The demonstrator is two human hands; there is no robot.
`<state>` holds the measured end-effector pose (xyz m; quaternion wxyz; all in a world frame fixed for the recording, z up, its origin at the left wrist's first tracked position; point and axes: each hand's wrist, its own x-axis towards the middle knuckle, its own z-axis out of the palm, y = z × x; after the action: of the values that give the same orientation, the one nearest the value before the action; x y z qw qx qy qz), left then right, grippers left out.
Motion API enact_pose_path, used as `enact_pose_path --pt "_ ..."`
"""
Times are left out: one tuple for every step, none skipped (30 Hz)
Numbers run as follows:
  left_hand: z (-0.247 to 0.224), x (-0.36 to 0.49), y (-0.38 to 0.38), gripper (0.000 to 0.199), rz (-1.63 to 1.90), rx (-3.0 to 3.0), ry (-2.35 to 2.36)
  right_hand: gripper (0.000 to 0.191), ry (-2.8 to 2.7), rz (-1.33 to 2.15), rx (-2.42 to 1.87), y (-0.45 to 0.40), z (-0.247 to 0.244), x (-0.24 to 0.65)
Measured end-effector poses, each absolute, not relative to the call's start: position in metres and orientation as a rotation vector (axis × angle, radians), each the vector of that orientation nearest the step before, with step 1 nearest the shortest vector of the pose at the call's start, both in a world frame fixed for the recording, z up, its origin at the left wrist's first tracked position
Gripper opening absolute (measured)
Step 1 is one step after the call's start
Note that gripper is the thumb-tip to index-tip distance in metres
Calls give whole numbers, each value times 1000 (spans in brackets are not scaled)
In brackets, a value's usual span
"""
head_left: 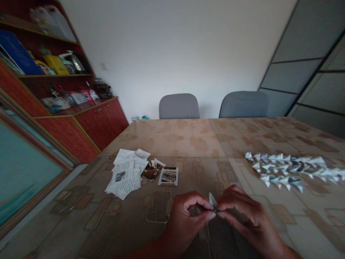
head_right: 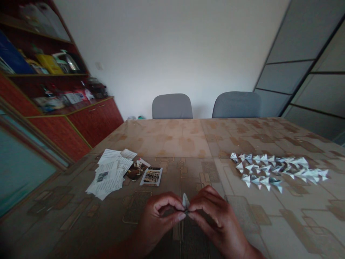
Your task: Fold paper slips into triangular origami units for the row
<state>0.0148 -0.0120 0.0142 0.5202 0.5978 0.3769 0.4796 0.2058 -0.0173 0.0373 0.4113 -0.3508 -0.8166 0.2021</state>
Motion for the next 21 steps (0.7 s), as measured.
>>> enact_pose_path --pt "13 15 -12 5 1159 1434 907 11 -2045 520 -893 -17 37 205" --pt "12 15 -12 5 1161 1428 908 11 -2029 533 -906 -17 36 204" --pt "11 16 -12 6 1158 1413 913 11 -2007 548 -921 -16 34 203" --pt "10 16 -12 6 1148 1390 922 10 -1976 567 -943 -16 33 201" --pt "9 17 -12 7 1134 1362 937 10 -1937 592 -972 -16 31 200" --pt "8 19 -12 7 1117 1333 958 9 -1894 623 -1007 -16 29 199" --pt "7 20 -12 8 1100 1302 980 8 -1853 655 -1041 -16 27 198" --pt "7 21 -12 9 1089 1270 999 8 -1815 689 -1072 -16 25 196" --pt "7 22 -12 11 1084 1239 1010 7 -1782 723 -1095 -16 24 195" --pt "8 22 -12 12 1080 1213 1013 7 -1752 758 -1113 -16 23 194" --pt "9 23 -12 13 1078 1191 1009 8 -1727 791 -1120 -17 23 193" --pt "11 23 -13 14 1074 1178 1000 8 -1705 821 -1124 -17 22 191" --pt "12 23 -13 15 1069 1176 991 9 -1686 843 -1131 -18 22 190" --pt "13 23 -12 15 1063 1183 988 10 -1672 855 -1144 -18 22 189" --pt "14 23 -12 15 1059 1194 989 12 -1665 857 -1160 -19 23 189" --pt "14 23 -12 15 1060 1203 993 13 -1663 850 -1175 -18 22 188" --pt "14 23 -11 15 1068 1207 993 14 -1664 840 -1184 -18 22 188" --pt "13 23 -10 16 1078 1205 993 14 -1665 832 -1186 -17 22 189" --pt "12 22 -9 17 1083 1193 989 15 -1661 826 -1178 -16 22 189" --pt "10 22 -8 19 1080 1173 977 15 -1653 819 -1166 -15 21 190" --pt "7 22 -7 23 1067 1156 964 15 -1642 813 -1156 -14 21 191"
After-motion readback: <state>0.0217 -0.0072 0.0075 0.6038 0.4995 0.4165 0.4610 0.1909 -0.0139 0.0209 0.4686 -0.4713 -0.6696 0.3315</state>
